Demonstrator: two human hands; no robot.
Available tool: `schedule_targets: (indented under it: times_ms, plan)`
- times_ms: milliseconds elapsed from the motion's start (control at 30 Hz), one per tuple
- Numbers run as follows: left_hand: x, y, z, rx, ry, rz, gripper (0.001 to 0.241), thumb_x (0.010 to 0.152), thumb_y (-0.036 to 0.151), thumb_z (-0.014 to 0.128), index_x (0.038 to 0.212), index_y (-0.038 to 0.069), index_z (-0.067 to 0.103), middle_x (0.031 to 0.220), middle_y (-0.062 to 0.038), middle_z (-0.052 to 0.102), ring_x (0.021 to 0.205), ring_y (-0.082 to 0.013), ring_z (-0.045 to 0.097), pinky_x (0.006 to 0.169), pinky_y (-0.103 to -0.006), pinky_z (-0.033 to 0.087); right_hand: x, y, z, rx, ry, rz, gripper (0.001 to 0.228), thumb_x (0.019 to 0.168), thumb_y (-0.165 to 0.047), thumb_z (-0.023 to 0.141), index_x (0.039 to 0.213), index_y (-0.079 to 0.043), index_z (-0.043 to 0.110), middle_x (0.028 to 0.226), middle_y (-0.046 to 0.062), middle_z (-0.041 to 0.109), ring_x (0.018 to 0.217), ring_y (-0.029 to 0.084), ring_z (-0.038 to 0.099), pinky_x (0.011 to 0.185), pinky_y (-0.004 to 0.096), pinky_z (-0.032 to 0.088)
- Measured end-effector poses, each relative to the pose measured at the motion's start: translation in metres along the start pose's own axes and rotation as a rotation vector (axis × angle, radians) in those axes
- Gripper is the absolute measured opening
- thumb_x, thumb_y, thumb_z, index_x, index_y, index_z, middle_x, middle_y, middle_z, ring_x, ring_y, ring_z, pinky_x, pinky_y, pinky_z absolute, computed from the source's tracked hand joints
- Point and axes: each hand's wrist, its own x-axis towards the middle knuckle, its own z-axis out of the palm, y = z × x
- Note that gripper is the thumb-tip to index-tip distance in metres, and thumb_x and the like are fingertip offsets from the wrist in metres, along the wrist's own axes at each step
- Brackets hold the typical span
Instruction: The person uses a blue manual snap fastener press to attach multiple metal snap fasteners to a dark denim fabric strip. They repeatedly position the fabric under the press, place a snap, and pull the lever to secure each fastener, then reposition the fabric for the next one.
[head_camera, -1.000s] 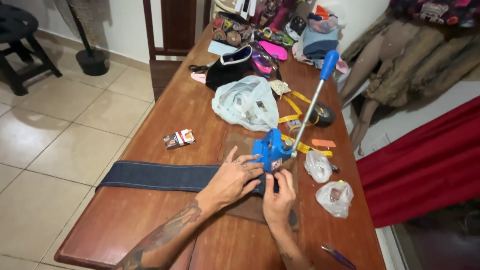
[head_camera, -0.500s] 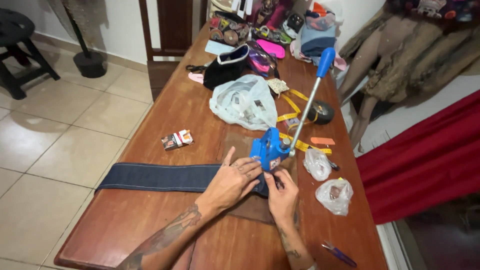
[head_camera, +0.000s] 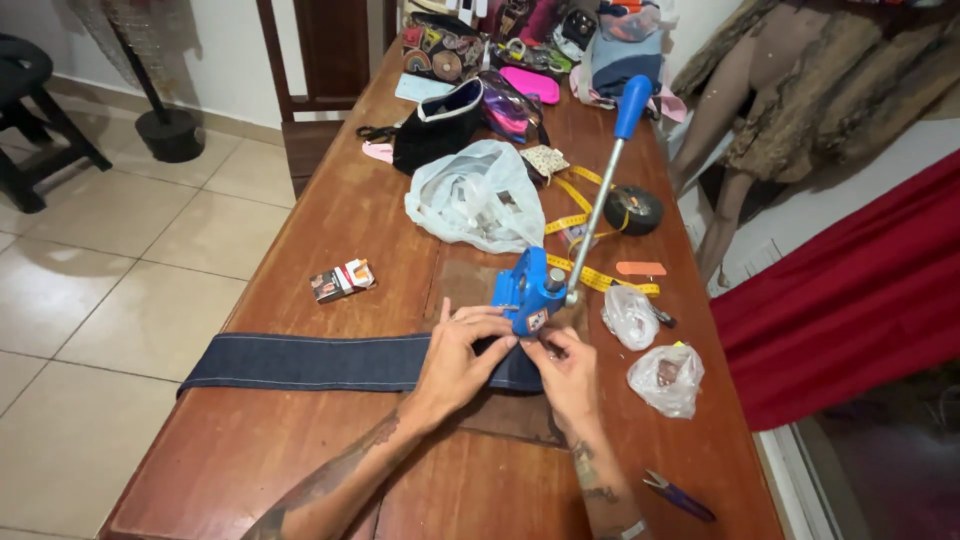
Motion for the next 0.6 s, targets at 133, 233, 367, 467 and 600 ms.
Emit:
schedule_targets:
  times_ms: [133, 233, 367, 467, 600]
  plan:
    - [0.007, 0.010, 0.005, -0.127, 0.049, -0.220, 0.005, 0.104, 0.021, 0.095, 0.107, 0.018, 0.098, 0.122, -0.002, 0.099, 0.140, -0.0327, 0.085, 0.145, -0.0852, 0.011, 0.011, -0.017, 0.000, 0.260, 0.018, 0.288, 0.020, 0.093, -0.008, 0.106, 0.107, 0.002, 0.096, 0.100, 0.011, 0.079, 0.090, 0.017, 0.078, 0.083, 0.035, 0.070]
    - [0.009, 0.013, 0.008, -0.146, 0.068, -0.322, 0.003, 0.101, 0.023, 0.096, 0.100, 0.021, 0.098, 0.118, 0.003, 0.099, 0.138, -0.0280, 0.087, 0.145, -0.0846, 0.015, 0.019, -0.008, 0.001, 0.330, 0.024, 0.459, 0.028, 0.089, -0.003, 0.105, 0.113, 0.005, 0.094, 0.096, 0.014, 0.083, 0.084, 0.020, 0.084, 0.076, 0.037, 0.074]
    - [0.011, 0.021, 0.010, -0.122, 0.097, -0.394, 0.005, 0.099, 0.024, 0.093, 0.095, 0.023, 0.097, 0.117, 0.005, 0.099, 0.138, -0.0253, 0.086, 0.146, -0.0838, 0.014, 0.021, -0.019, 0.011, 0.263, 0.056, 0.499, 0.036, 0.085, -0.009, 0.110, 0.116, 0.002, 0.095, 0.093, 0.016, 0.088, 0.083, 0.017, 0.083, 0.074, 0.034, 0.072]
    - [0.015, 0.035, 0.005, -0.133, 0.102, -0.402, 0.008, 0.098, 0.020, 0.089, 0.095, 0.017, 0.096, 0.122, -0.001, 0.098, 0.136, -0.0338, 0.085, 0.145, -0.0825, 0.023, 0.015, -0.012, 0.012, 0.199, 0.069, 0.457, 0.027, 0.089, -0.017, 0.111, 0.110, -0.006, 0.099, 0.097, 0.011, 0.090, 0.089, 0.012, 0.080, 0.080, 0.030, 0.069]
    - [0.018, 0.007, 0.019, -0.130, 0.102, -0.411, 0.008, 0.093, 0.020, 0.088, 0.090, 0.019, 0.096, 0.123, -0.001, 0.098, 0.132, -0.0356, 0.086, 0.140, -0.0719, 0.043, 0.015, -0.014, 0.017, 0.237, 0.091, 0.450, 0.028, 0.088, -0.017, 0.111, 0.111, -0.007, 0.098, 0.097, 0.009, 0.089, 0.088, 0.012, 0.079, 0.080, 0.029, 0.069]
